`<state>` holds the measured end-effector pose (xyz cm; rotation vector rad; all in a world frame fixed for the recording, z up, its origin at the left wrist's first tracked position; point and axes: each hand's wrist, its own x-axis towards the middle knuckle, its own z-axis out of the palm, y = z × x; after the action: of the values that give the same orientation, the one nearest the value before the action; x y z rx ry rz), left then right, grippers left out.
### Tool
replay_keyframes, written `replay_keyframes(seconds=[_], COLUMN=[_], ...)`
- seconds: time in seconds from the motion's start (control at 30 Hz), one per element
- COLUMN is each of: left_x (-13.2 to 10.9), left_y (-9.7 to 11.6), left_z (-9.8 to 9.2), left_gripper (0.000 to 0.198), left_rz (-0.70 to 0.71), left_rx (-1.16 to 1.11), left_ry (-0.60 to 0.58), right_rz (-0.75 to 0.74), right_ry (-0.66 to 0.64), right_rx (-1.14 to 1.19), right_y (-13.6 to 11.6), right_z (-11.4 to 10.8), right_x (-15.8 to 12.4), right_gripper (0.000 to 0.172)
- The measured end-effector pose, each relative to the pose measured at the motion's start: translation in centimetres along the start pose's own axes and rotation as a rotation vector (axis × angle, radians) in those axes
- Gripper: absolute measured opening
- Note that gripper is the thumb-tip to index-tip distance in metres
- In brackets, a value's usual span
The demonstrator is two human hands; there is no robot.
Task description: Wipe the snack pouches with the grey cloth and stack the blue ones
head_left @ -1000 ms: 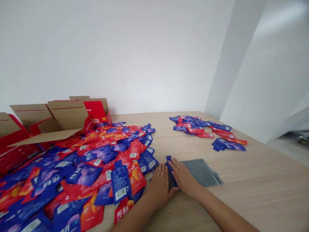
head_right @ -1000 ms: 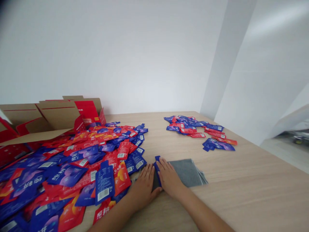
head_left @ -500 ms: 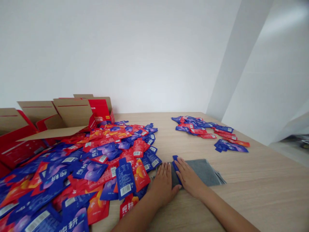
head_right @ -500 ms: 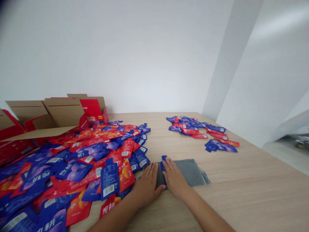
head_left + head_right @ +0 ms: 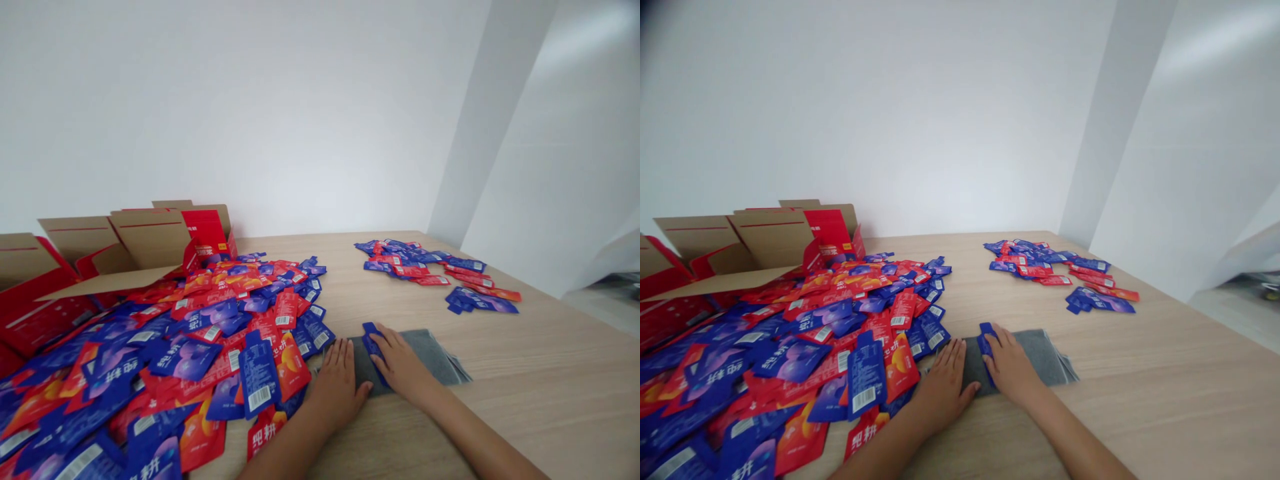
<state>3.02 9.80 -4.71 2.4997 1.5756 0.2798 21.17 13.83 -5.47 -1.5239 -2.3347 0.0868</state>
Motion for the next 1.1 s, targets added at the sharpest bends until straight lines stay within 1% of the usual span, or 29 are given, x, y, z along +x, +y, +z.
replay_keyframes(seconds=[0.07, 0.17, 0.27, 0.33, 0.43, 0.5, 0.6, 0.73, 0.8, 0.87, 0.97, 1.03, 1.1], left_x=[0.1, 0.2, 0.4, 0.4, 0.5, 0.5, 0.6, 0.6, 0.6, 0.6, 0.6, 0.6, 0.6], left_y=[0.0, -0.1, -0.2, -0.2, -0.3, -0.4, -0.4, -0.2, -0.1, -0.1, -0.2, -0.4, -0.5], left_z=[0.0, 0.1, 0.0, 0.0, 0.0, 0.1, 0.3, 0.1, 0.0, 0.0, 0.2, 0.4, 0.7], left_gripper=[0.065, 0.058, 0.056, 0.057, 0.057, 0.056, 0.055, 0.054, 0.053, 0.052, 0.051, 0.051, 0.051], left_rz=[0.004, 0.002, -0.007, -0.006, 0.036, 0.053, 0.049, 0.015, 0.005, 0.009, 0.017, 0.011, 0.009], left_rx=[-0.008, -0.021, -0.031, -0.029, -0.006, 0.019, 0.057, 0.062, 0.058, 0.063, 0.071, 0.074, 0.078], left_ry=[0.008, 0.018, 0.015, 0.012, 0.001, 0.0, 0.017, 0.007, 0.004, 0.016, 0.037, 0.042, 0.044], right_rz=[-0.002, -0.015, -0.078, -0.136, -0.206, -0.229, -0.229, -0.237, -0.211, -0.162, -0.107, -0.086, -0.063], right_ry=[0.079, 0.165, 0.258, 0.282, 0.255, 0.241, 0.192, 0.015, -0.06, -0.108, -0.163, -0.163, -0.126], right_rx=[0.042, 0.147, 0.247, 0.305, 0.374, 0.38, 0.329, 0.179, 0.102, 0.035, -0.045, -0.075, -0.094], right_y=[0.3, 0.4, -0.5, -1.5, -2.8, -3.2, -3.3, -3.3, -3.3, -3.1, -2.5, -1.8, -1.1], right_z=[-0.2, -1.3, -2.8, -3.7, -4.2, -3.9, -2.3, 0.4, 1.2, 1.3, 0.9, 0.5, 0.3], right_x=[0.2, 0.5, 0.4, 0.1, -0.3, -0.5, -0.5, -0.5, -0.4, -0.3, 0.0, 0.2, 0.3], right_gripper=[0.036, 0.031, 0.03, 0.027, 0.02, 0.022, 0.031, 0.043, 0.047, 0.047, 0.046, 0.045, 0.043])
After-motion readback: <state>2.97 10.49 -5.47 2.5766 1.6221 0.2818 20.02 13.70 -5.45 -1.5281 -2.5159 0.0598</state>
